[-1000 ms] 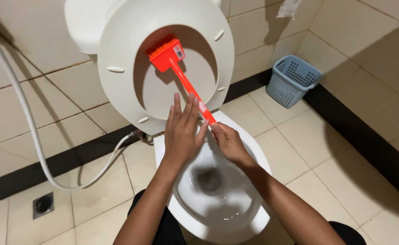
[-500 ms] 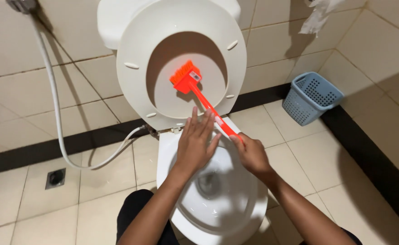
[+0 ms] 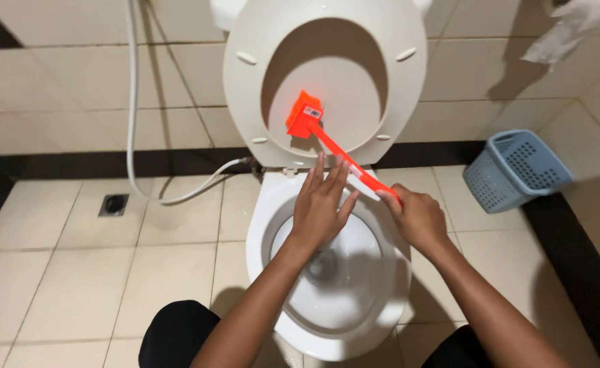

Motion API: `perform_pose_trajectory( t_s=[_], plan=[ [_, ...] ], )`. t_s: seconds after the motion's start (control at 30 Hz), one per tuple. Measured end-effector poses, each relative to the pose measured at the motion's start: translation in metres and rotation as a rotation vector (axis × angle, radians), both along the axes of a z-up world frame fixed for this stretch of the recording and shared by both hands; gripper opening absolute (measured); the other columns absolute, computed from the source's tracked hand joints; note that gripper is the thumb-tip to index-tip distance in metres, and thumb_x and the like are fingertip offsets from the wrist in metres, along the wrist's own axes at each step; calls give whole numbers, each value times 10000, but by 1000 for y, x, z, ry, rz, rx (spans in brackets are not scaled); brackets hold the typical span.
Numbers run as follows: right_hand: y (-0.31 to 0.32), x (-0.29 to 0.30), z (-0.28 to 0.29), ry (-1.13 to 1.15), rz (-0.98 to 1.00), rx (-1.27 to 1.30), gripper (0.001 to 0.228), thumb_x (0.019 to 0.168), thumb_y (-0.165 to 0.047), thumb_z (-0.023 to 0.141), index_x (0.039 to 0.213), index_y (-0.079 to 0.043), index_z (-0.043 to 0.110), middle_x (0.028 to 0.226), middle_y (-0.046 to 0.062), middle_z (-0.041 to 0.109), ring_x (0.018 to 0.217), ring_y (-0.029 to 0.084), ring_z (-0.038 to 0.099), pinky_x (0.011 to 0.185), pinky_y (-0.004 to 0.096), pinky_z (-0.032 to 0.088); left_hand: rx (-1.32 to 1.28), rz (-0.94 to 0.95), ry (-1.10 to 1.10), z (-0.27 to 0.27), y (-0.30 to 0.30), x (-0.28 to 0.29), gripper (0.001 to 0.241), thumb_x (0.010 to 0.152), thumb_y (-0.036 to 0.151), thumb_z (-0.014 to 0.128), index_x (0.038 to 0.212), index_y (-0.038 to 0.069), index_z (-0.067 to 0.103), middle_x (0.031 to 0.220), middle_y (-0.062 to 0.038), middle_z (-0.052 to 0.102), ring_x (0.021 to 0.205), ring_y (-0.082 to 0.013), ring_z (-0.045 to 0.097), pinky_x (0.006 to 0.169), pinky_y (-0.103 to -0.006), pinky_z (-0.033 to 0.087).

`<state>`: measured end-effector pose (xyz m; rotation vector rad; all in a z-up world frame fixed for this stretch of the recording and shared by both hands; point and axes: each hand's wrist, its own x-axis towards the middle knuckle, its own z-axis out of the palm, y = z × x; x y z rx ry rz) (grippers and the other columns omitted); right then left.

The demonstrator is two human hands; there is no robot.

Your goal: The person uses a red toilet brush to scrub the inside of a white toilet bowl and the underside of the toilet seat. The person scrubs the bowl's interior surfaces and the seat's underside repeatedly.

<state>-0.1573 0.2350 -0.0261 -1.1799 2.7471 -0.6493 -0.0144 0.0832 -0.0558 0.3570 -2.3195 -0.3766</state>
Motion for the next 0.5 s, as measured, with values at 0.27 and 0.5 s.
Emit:
perform_pose_trajectory(
  t_s=[0.27,0.5],
  plan=[
    [25,-17,-28,-176,109,-225,472,1018,-452,579,854,-30,711,612,135,625,529,262,591,555,391,483,14,18,-3,7,22,7,576,995,338,652,1474,39,538,1556,-136,518,1549,-411,295,1230,-528,312],
    [62,-10,-10,-344,99,-146,511,1035,-459,540,857,-18,728,574,69,543,533,147,496,543,322,452,5,-13,54,-3,53,19,601,996,302,673,1515,54,499,1619,-125,466,1569,-375,343,1242,-520,356]
  ],
)
